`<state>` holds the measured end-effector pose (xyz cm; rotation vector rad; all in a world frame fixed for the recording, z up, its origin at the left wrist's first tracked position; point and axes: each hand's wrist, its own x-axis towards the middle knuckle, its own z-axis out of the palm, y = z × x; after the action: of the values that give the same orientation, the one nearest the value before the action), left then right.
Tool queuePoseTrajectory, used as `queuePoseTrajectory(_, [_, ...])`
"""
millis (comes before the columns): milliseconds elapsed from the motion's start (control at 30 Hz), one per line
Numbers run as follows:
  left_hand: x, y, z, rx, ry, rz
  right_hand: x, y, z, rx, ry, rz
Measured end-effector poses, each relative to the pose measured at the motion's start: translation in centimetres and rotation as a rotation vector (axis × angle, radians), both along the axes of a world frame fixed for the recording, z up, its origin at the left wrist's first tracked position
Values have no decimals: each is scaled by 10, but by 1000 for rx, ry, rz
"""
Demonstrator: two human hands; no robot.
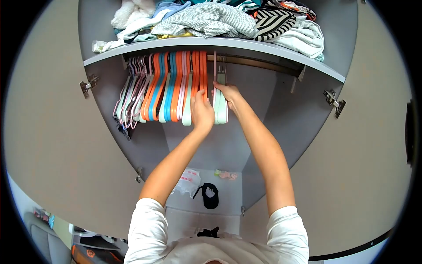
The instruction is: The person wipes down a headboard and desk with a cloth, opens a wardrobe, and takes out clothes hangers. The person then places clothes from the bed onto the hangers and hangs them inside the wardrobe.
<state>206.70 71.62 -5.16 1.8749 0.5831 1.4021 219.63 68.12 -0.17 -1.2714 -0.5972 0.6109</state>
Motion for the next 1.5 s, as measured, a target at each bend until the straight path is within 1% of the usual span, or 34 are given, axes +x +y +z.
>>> queuePoseTrajectory(100, [-3,-8,2,28,20,6,-3,-7,-1,41,-61,5])
queuePoseTrajectory(167, [-5,-10,4,32,12,7,-6,-10,-1,31,-43,0])
queuePoseTrajectory(233, [-11,-11,6,149,43,9,-3,-10,-4,19,-23,-1])
queuePoseTrajectory(267, [-14,-13,5,146,46,10,-3,-10,-8,28,-57,4])
queuePoseTrajectory(333, [-21,-19,5,355,83,106,-2,-11,-13,36,-87,7])
queuePoseTrajectory(367, [-23,-22,6,352,85,104,-2,-11,-16,83,-75,-3])
queuePoseTrajectory(400, [-25,-23,5,416,73,126,-2,-11,-18,130,-63,-12])
queuePoseTrajectory(433, [-27,-24,3,481,62,149,-2,-10,-21,127,-61,-12])
queuePoseTrajectory(567, [-25,-25,-6,540,122,147,-1,-12,-29,143,-86,-86])
queuePoseTrajectory(633, [-25,-29,-10,622,136,174,-2,-15,-30,151,-101,-120])
queuePoseTrajectory(733, [-25,-37,-15,649,199,159,5,-12,-36,179,-106,-161])
queuePoseTrajectory(800, [-23,-41,-18,646,215,152,9,-5,-39,192,-176,-256])
queuePoseTrajectory(933, [-18,-45,-25,637,268,160,8,-13,-35,163,-173,-268])
queuePoseTrajectory(1033, [-15,-46,-30,667,238,197,7,-21,-29,131,-180,-213])
queuePoseTrajectory(1067, [-13,-46,-31,665,241,194,6,-24,-27,126,-148,-110])
queuePoseTrajectory(1100, [-12,-47,-31,636,223,154,5,-25,-27,121,-115,-7])
queuePoseTrajectory(1133, [-12,-46,-32,609,204,116,3,-26,-25,119,-48,39])
queuePoseTrajectory(1167, [-12,-46,-33,608,206,116,1,-28,-23,119,-47,39])
queuePoseTrajectory(1233, [-14,-47,-29,518,125,-25,1,-29,-23,82,4,98])
queuePoseTrajectory(1367, [-21,-55,-24,467,101,-50,5,-29,-18,77,71,189])
queuePoseTrajectory(1433, [-20,-52,-21,583,48,96,4,-26,-18,112,105,197])
queuePoseTrajectory(1467, [-19,-51,-19,583,48,98,3,-25,-17,112,104,199])
queuePoseTrajectory(1500, [-18,-50,-17,575,86,194,1,-24,-15,118,120,231])
